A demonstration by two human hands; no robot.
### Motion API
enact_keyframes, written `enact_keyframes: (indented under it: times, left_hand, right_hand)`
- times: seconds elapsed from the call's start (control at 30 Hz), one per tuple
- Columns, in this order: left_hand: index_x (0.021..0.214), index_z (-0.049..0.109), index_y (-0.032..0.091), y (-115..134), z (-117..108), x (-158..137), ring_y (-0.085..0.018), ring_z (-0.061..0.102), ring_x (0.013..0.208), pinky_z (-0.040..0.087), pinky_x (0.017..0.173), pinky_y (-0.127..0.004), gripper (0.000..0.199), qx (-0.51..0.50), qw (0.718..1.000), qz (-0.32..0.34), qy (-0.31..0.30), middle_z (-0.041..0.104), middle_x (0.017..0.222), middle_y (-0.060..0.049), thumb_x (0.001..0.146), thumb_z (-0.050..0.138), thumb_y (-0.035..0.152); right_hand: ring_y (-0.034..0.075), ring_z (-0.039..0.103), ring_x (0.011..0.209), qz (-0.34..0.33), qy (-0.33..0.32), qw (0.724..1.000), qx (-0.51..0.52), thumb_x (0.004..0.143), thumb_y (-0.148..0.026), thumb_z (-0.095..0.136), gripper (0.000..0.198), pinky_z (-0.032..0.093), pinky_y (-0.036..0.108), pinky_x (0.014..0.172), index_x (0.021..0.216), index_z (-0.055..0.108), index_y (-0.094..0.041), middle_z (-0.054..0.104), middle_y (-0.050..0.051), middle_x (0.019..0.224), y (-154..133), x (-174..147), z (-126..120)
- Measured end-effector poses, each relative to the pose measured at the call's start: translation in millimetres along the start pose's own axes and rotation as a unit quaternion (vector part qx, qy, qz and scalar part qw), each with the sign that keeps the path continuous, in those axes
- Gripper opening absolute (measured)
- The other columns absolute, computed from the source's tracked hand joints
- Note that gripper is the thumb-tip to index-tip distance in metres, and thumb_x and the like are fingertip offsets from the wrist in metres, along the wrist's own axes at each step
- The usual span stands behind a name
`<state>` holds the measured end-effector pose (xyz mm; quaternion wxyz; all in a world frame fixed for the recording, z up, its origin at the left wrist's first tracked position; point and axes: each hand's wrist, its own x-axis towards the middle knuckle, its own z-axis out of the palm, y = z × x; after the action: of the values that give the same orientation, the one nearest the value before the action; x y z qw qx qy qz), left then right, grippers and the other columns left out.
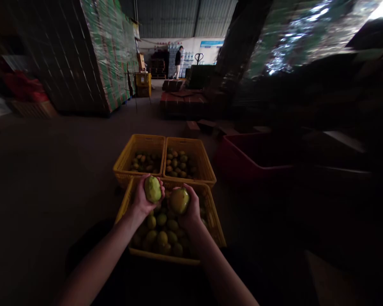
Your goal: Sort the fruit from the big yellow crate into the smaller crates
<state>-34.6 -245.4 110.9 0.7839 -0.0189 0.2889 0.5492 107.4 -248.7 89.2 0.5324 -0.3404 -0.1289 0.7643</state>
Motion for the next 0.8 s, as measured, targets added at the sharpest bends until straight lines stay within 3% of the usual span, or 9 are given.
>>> enact_keyframes:
  times: [0.1, 0.2, 0.37, 0.47, 0.67, 0.8]
  left_hand:
    - [0.068, 0.061, 0.013, -5, 4, -1, -0.014, 0.058, 0.045, 0.048, 0.042, -0.024, 0.028, 0.066, 0.996, 0.050, -0.011, 0.062, 0.056, -0.004, 0.083, 0.048, 0.032]
    - [0.063, 0.062, 0.013, -8, 1, 2, -0.013, 0.056, 0.043, 0.045, 0.040, -0.022, 0.024, 0.128, 0.985, 0.108, -0.029, 0.062, 0.054, -0.003, 0.074, 0.054, 0.033]
    - [0.061, 0.064, 0.014, -12, -3, 5, -0.018, 0.065, 0.059, 0.049, 0.050, -0.025, 0.027, 0.205, 0.957, 0.190, -0.082, 0.067, 0.061, -0.006, 0.066, 0.060, 0.041]
    - [0.060, 0.063, 0.016, -17, -1, 4, -0.024, 0.069, 0.075, 0.053, 0.062, -0.029, 0.026, 0.208, 0.952, 0.215, -0.069, 0.069, 0.064, -0.008, 0.065, 0.059, 0.041]
    - [0.054, 0.061, 0.020, -20, -4, 4, -0.024, 0.067, 0.096, 0.050, 0.084, -0.029, 0.016, 0.215, 0.929, 0.295, -0.054, 0.071, 0.073, -0.008, 0.069, 0.057, 0.017]
    - [0.054, 0.064, 0.019, -16, -1, -2, -0.024, 0.066, 0.095, 0.048, 0.083, -0.027, 0.022, 0.248, 0.912, 0.321, -0.061, 0.072, 0.077, -0.008, 0.068, 0.057, 0.004]
  right_hand:
    - [0.016, 0.059, 0.043, 0.020, 0.034, 0.999, -0.001, 0.074, -0.038, 0.061, 0.025, 0.049, 0.027, 0.042, 0.063, 0.068, -0.017, 0.066, 0.003, 0.053, 1, 1, 10]
    - [0.016, 0.059, 0.045, -0.001, 0.046, 0.999, -0.017, 0.070, -0.040, 0.063, 0.024, 0.049, 0.027, 0.046, 0.062, 0.068, -0.018, 0.066, 0.002, 0.052, 2, 1, 11]
    - [0.017, 0.062, 0.059, -0.151, 0.083, 0.976, -0.131, 0.065, -0.039, 0.065, 0.022, 0.050, 0.028, 0.063, 0.061, 0.071, -0.018, 0.070, 0.001, 0.062, 7, 6, -1]
    - [0.019, 0.064, 0.069, -0.233, 0.080, 0.948, -0.204, 0.068, -0.039, 0.063, 0.023, 0.049, 0.029, 0.074, 0.057, 0.070, -0.019, 0.071, 0.001, 0.066, 10, 5, -1]
    - [0.018, 0.060, 0.067, -0.304, 0.045, 0.912, -0.272, 0.076, -0.039, 0.057, 0.027, 0.046, 0.028, 0.067, 0.059, 0.070, -0.022, 0.069, 0.000, 0.064, 16, -6, 11]
    - [0.018, 0.059, 0.069, -0.332, 0.036, 0.895, -0.297, 0.079, -0.036, 0.054, 0.027, 0.045, 0.027, 0.068, 0.064, 0.072, -0.022, 0.069, 0.000, 0.065, 19, -10, 11]
